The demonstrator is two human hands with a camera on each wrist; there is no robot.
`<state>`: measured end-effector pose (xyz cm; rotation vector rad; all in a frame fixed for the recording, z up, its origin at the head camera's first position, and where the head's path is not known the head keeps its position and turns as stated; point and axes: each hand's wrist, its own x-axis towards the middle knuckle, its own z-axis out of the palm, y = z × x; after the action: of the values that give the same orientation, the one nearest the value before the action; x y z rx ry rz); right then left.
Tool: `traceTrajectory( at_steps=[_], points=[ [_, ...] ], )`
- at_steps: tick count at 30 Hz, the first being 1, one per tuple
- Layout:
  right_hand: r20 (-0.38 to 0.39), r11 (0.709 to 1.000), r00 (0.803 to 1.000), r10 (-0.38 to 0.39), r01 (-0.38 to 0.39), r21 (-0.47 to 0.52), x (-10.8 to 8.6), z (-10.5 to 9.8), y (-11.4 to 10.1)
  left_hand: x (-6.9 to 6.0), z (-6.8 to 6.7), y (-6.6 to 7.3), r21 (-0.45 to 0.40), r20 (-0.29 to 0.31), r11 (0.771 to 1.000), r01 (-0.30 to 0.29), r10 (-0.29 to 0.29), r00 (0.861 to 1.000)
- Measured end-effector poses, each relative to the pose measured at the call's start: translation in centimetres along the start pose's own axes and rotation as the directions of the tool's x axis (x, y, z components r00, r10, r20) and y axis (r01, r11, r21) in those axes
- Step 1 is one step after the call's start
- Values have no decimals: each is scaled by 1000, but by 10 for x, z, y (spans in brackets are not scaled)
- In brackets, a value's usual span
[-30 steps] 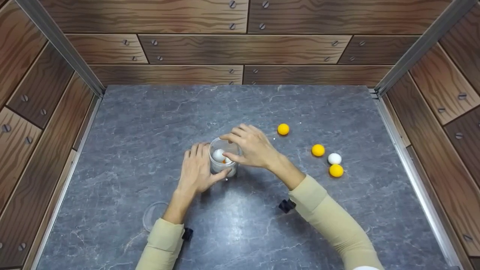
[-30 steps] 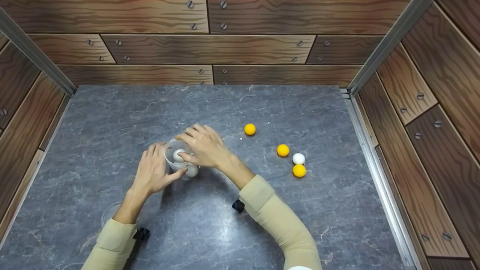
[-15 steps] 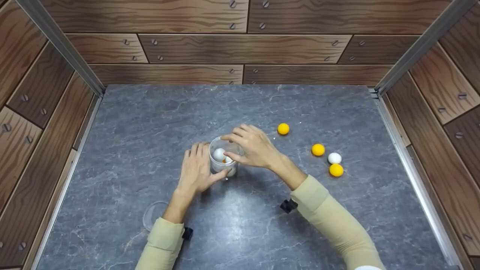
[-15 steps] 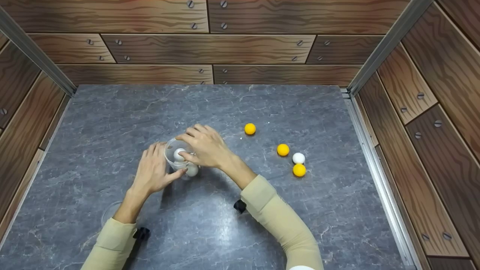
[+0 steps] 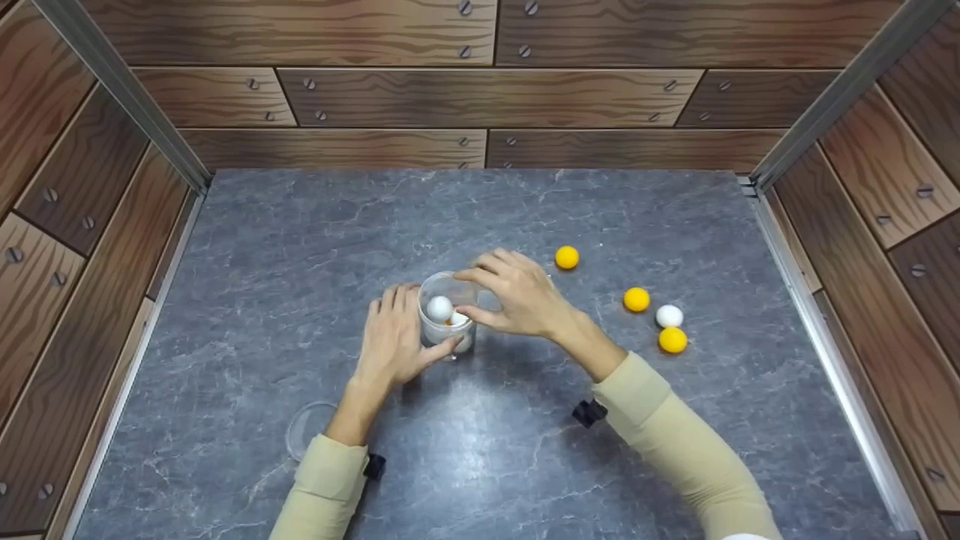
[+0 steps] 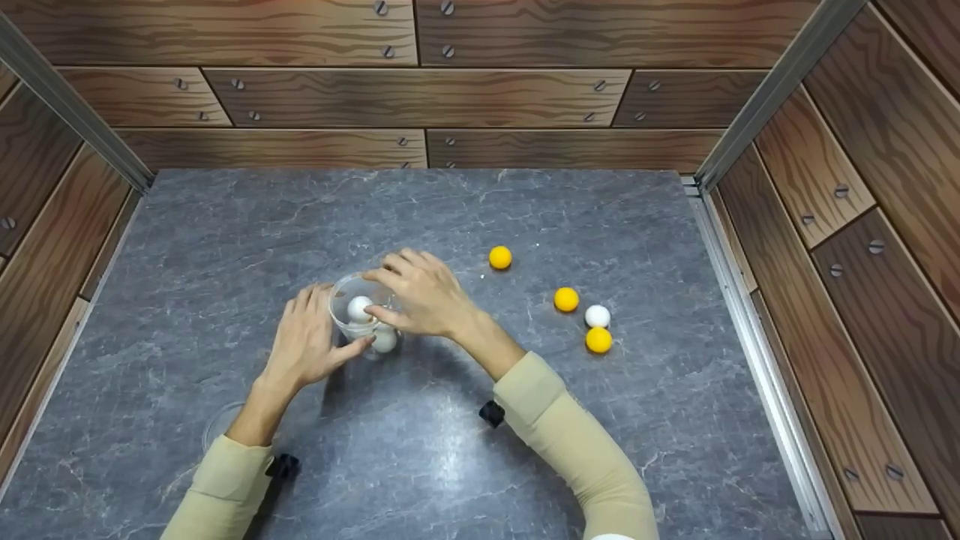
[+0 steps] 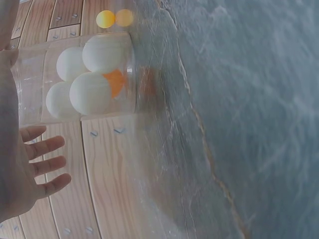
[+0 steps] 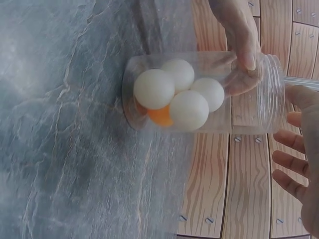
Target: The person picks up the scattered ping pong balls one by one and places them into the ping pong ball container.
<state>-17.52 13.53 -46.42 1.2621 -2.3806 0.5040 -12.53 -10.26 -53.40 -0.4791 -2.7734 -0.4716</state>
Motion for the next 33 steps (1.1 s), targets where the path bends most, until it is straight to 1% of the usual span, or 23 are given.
traceTrajectory(
  at_steps=[10,19,29,33],
  points=[
    [22,999,999,42,-42,-17,-14,-8,9,0,0,0,10,-11,1000,-9,9,1000],
    [31,996,997,77,-76,-39,-27,-10,21,0,0,0,25,-19,1000,-9,9,1000],
    [38,987,988,150,-147,-70,-45,-9,40,0,1,1,5,-25,1000,-10,10,1000],
    [67,981,981,179,-173,-91,-51,-9,46,0,1,0,0,-30,1000,-9,8,1000]
  ],
)
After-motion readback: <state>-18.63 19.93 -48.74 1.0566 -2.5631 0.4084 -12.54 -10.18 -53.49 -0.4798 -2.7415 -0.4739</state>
